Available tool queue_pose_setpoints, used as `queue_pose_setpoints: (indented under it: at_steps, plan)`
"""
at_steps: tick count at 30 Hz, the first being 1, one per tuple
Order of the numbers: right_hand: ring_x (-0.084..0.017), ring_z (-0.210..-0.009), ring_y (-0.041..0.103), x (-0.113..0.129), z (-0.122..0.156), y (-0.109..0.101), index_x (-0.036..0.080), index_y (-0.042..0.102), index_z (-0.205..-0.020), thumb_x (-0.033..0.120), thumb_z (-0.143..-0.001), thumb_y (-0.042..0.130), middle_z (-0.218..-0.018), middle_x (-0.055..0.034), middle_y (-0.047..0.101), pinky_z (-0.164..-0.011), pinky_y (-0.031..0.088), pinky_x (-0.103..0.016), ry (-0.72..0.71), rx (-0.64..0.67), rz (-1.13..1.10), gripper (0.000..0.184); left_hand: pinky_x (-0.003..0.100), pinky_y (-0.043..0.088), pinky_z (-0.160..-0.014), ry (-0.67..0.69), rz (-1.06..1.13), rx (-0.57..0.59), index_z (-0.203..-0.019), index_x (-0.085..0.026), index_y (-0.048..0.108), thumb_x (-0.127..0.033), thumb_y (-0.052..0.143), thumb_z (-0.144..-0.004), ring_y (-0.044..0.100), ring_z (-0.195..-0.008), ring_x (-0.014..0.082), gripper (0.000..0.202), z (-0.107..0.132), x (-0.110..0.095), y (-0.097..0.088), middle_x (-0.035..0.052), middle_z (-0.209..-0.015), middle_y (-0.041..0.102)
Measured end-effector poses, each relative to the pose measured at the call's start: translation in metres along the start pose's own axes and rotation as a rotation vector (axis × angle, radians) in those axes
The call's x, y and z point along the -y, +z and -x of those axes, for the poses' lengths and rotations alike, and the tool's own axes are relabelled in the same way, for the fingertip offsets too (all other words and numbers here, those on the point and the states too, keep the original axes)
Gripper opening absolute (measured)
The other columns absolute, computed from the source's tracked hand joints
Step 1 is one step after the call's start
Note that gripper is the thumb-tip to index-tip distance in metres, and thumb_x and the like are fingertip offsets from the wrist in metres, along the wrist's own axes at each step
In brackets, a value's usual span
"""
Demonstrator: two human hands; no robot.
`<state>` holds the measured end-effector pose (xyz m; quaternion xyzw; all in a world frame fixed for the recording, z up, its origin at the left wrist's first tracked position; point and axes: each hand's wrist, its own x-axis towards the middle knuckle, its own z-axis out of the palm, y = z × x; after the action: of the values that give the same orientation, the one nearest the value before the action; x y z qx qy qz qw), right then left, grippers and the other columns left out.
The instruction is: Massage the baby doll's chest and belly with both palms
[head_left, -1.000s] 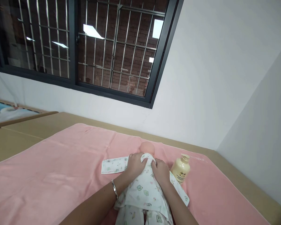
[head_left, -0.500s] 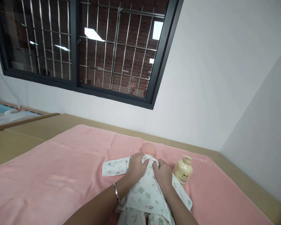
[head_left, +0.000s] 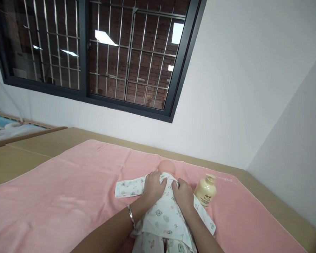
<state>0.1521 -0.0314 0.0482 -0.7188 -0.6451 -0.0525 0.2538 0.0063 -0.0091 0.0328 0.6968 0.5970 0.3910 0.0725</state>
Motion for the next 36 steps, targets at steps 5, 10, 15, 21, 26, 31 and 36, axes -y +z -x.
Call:
queue_pose_setpoints:
  at_steps: [5,10,15,21,26,31,36]
  plan:
    - [-0.016,-0.071,0.055,0.001,0.0,-0.004,0.02,0.061,-0.072,0.036,-0.091,0.038,-0.077,-0.0058,0.067,-0.06,0.026,-0.026,-0.012,0.035,0.016,0.034,0.036,0.039,-0.087,-0.007,-0.024,0.032,-0.09,-0.019,0.062,-0.034,0.047,-0.089,0.061,-0.097,0.0244,0.022,0.001,-0.002,-0.003,0.0079,-0.093,0.069]
    - [-0.018,-0.075,0.057,0.003,0.001,-0.007,0.02,0.065,-0.076,0.035,-0.093,0.036,-0.082,-0.0074,0.069,-0.061,0.027,-0.026,-0.019,0.076,0.031,0.037,0.035,0.039,-0.088,-0.018,-0.041,0.07,-0.09,-0.019,0.063,-0.035,0.045,-0.09,0.061,-0.097,0.0242,0.024,0.0,-0.003,-0.005,0.0086,-0.093,0.069]
    - [-0.019,-0.079,0.059,0.005,0.0,-0.01,0.019,0.069,-0.081,0.034,-0.093,0.035,-0.087,-0.0092,0.07,-0.064,0.03,-0.026,-0.022,0.132,0.043,0.039,0.035,0.039,-0.087,-0.026,-0.071,0.091,-0.088,-0.019,0.062,-0.037,0.043,-0.09,0.062,-0.095,0.0242,0.026,0.0,-0.005,-0.008,0.0087,-0.093,0.069]
    - [-0.019,-0.084,0.061,0.005,0.001,-0.01,0.019,0.07,-0.085,0.033,-0.094,0.034,-0.094,-0.0094,0.071,-0.068,0.032,-0.026,-0.036,0.115,0.055,0.039,0.034,0.04,-0.085,-0.081,-0.089,0.115,-0.108,-0.016,0.058,-0.038,0.045,-0.089,0.063,-0.097,0.0259,0.032,0.0,-0.009,-0.013,0.0112,-0.097,0.069]
    - [-0.022,-0.087,0.062,0.007,0.001,-0.011,0.017,0.069,-0.084,0.033,-0.095,0.033,-0.094,-0.0115,0.071,-0.073,0.033,-0.028,-0.069,0.124,0.121,0.041,0.036,0.04,-0.085,-0.08,-0.117,0.145,-0.124,-0.015,0.049,-0.039,0.045,-0.089,0.064,-0.097,0.0279,0.043,-0.002,-0.011,-0.016,0.0127,-0.098,0.07]
    - [-0.023,-0.099,0.06,0.005,-0.004,-0.009,0.017,0.068,-0.091,0.028,-0.095,0.03,-0.101,-0.0108,0.07,-0.085,0.032,-0.033,-0.128,0.187,0.124,0.039,0.037,0.04,-0.087,-0.029,-0.113,0.183,-0.13,-0.014,0.045,-0.035,0.044,-0.089,0.065,-0.096,0.0277,0.047,-0.004,-0.009,-0.015,0.0124,-0.099,0.071]
    - [-0.024,-0.107,0.056,0.0,-0.006,-0.003,0.018,0.065,-0.099,0.024,-0.093,0.032,-0.108,-0.0094,0.069,-0.097,0.025,-0.038,-0.159,0.177,0.068,0.034,0.037,0.038,-0.09,0.101,-0.109,0.208,-0.136,-0.017,0.042,-0.029,0.041,-0.09,0.064,-0.099,0.0258,0.047,-0.005,-0.004,-0.015,0.0106,-0.105,0.07]
